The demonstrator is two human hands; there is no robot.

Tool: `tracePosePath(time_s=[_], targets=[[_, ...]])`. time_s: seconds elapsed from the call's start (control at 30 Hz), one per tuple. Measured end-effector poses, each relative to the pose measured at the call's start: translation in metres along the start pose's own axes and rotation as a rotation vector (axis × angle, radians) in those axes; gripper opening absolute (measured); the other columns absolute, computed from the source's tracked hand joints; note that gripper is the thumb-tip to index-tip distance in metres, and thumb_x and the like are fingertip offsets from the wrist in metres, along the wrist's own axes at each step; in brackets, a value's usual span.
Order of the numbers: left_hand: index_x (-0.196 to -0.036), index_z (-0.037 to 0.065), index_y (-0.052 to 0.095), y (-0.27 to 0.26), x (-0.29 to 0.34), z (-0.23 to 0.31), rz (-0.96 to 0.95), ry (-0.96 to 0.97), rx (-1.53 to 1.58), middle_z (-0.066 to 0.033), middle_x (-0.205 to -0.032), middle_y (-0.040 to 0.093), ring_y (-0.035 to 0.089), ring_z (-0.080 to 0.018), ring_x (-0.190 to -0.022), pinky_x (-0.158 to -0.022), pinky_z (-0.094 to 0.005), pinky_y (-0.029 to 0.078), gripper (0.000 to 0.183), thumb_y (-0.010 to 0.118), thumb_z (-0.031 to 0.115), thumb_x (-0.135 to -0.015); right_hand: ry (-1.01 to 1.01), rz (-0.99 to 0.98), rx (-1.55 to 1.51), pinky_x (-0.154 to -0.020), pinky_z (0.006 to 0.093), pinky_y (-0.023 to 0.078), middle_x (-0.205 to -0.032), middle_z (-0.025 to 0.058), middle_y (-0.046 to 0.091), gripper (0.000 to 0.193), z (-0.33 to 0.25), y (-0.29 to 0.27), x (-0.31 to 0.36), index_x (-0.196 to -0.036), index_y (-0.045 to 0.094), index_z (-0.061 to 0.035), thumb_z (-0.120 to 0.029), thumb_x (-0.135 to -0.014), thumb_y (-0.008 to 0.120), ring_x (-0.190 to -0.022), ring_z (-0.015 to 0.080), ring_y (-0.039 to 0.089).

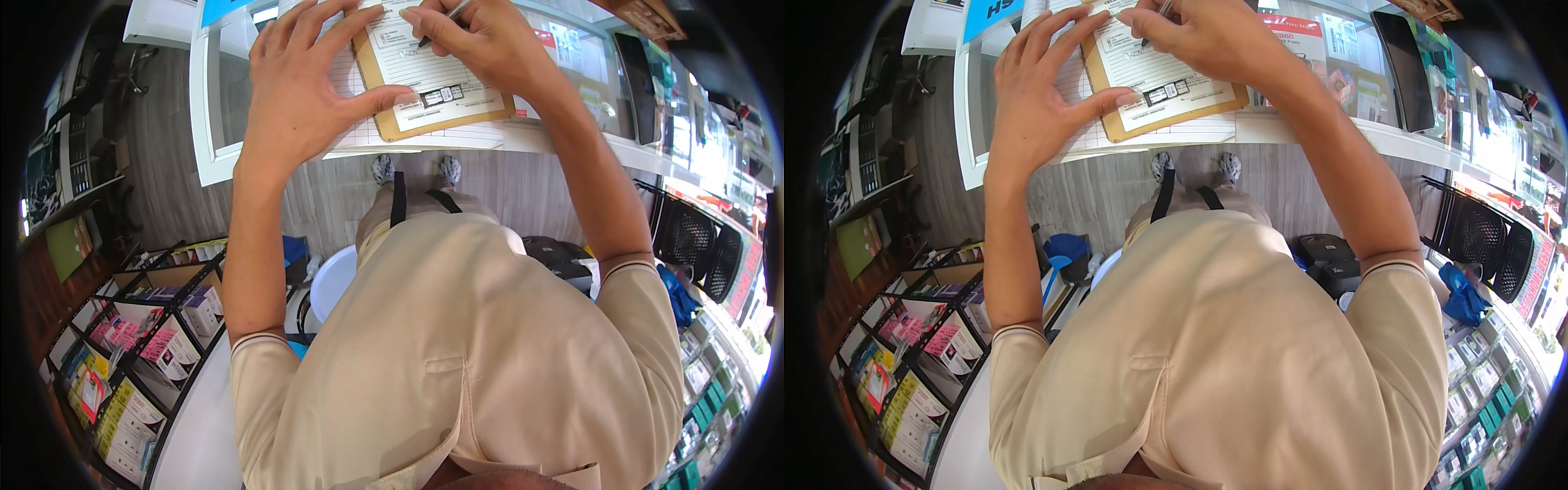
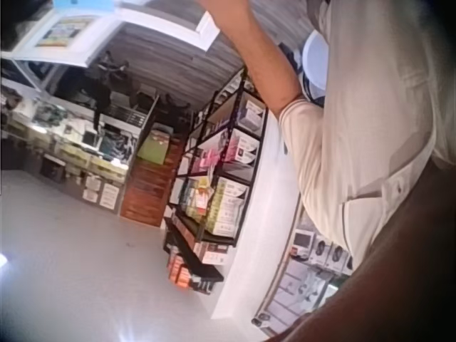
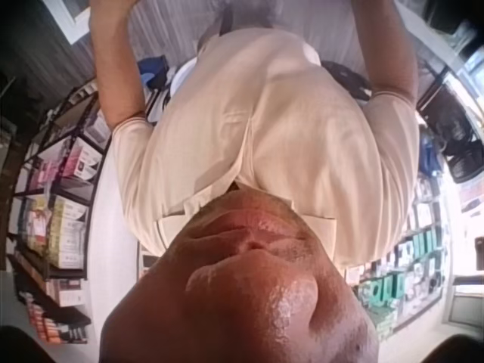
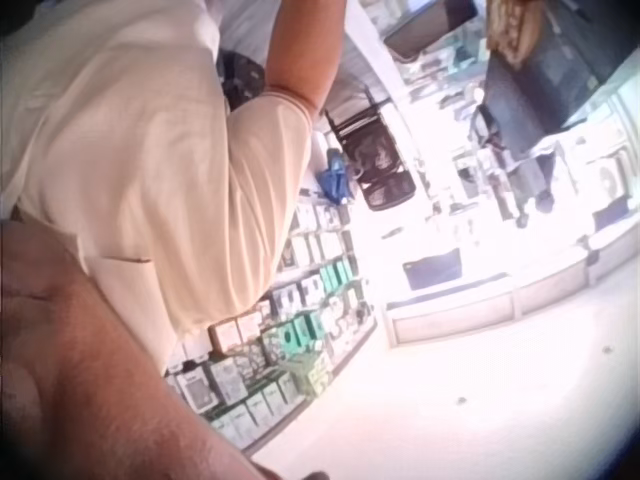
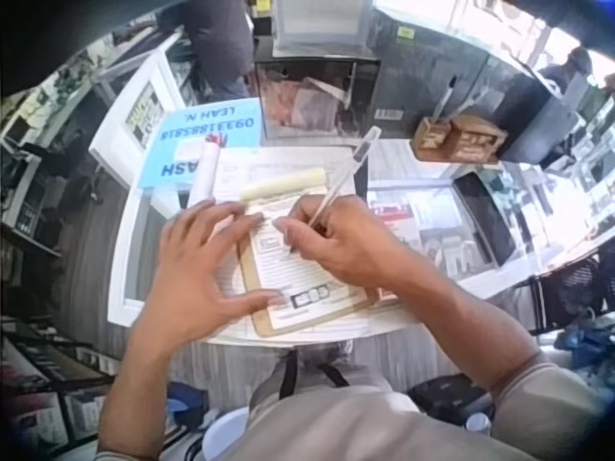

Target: The person writes on a clipboard, retrieves a bubble-wrapped item from a shelf, and then handles cash and receipts at a counter. They interact with customers and place items into a cash drawer.

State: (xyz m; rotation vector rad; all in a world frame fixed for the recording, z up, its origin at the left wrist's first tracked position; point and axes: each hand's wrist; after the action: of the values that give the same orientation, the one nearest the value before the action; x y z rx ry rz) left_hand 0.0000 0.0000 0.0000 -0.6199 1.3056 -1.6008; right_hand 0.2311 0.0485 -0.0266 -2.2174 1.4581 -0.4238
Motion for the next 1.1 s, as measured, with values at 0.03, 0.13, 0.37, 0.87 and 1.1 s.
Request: tracePosePath(time_s=[0.03, 0.13, 0.37, 0.87, 1.1], targets=[[-0.140, 0.014, 0.061, 0.002, 0.000, 0.001, -0.001, -0.001, 0.009, -0.0133, -0.146, 0.052, 0.039, -0.0379, -0.143, -0.120, -0.0532, 0.027, 0.082, 0.087, 0.053, -0.073, 0.037, 0.023, -0.080, -0.063, 0.0313, 0.049, -0.074, 0.0053, 0.070, 0.033, 0.002, 0.001, 0.001, -0.090, 0.072, -0.0020, -0.032, -0.102, 0.066, -0.068, 0.0144, 0.063], [-0.143, 0.025, 0.060, 0.013, 0.003, -0.015, 0.087, 0.056, -0.073, -0.0038, -0.150, 0.052, 0.037, -0.0314, -0.147, -0.122, -0.0527, 0.024, 0.085, 0.084, 0.064, -0.071, 0.069, 0.053, -0.114, -0.062, 0.0286, 0.048, -0.071, 0.0032, 0.067, 0.034, -0.008, -0.004, 0.001, -0.089, 0.071, -0.0008, -0.032, -0.102, 0.066, -0.068, 0.0100, 0.061], [-0.144, 0.031, 0.061, 0.023, 0.006, -0.016, 0.135, 0.084, -0.090, 0.0006, -0.153, 0.052, 0.037, -0.0285, -0.148, -0.123, -0.0530, 0.024, 0.088, 0.082, 0.070, -0.068, 0.077, 0.044, -0.046, -0.059, 0.0297, 0.047, -0.069, 0.0033, 0.067, 0.034, -0.006, 0.001, 0.008, -0.086, 0.072, -0.0013, -0.032, -0.101, 0.068, -0.064, 0.0103, 0.060], [-0.139, 0.012, 0.061, 0.001, 0.001, 0.002, 0.030, 0.000, -0.026, -0.0142, -0.143, 0.054, 0.041, -0.0382, -0.140, -0.119, -0.0524, 0.029, 0.083, 0.089, 0.050, -0.071, 0.043, -0.024, -0.036, -0.063, 0.0335, 0.049, -0.070, 0.0090, 0.069, 0.036, -0.002, -0.006, 0.004, -0.088, 0.073, 0.0000, -0.034, -0.100, 0.068, -0.067, 0.0147, 0.063], [-0.140, 0.013, 0.061, 0.001, 0.000, 0.004, 0.008, -0.023, -0.025, -0.0137, -0.144, 0.054, 0.041, -0.0376, -0.140, -0.119, -0.0522, 0.029, 0.082, 0.088, 0.048, -0.071, 0.003, 0.009, -0.043, -0.063, 0.0345, 0.049, -0.070, 0.0097, 0.069, 0.036, 0.001, -0.006, 0.003, -0.088, 0.073, 0.0002, -0.033, -0.100, 0.067, -0.066, 0.0159, 0.063]])
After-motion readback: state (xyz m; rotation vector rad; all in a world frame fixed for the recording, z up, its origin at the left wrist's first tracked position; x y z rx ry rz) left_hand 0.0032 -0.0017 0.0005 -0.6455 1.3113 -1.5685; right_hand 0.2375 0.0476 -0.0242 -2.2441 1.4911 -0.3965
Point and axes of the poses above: each hand's wrist, its own x-axis away from the middle knuckle, its own y-axis out of the palm, z = x × y
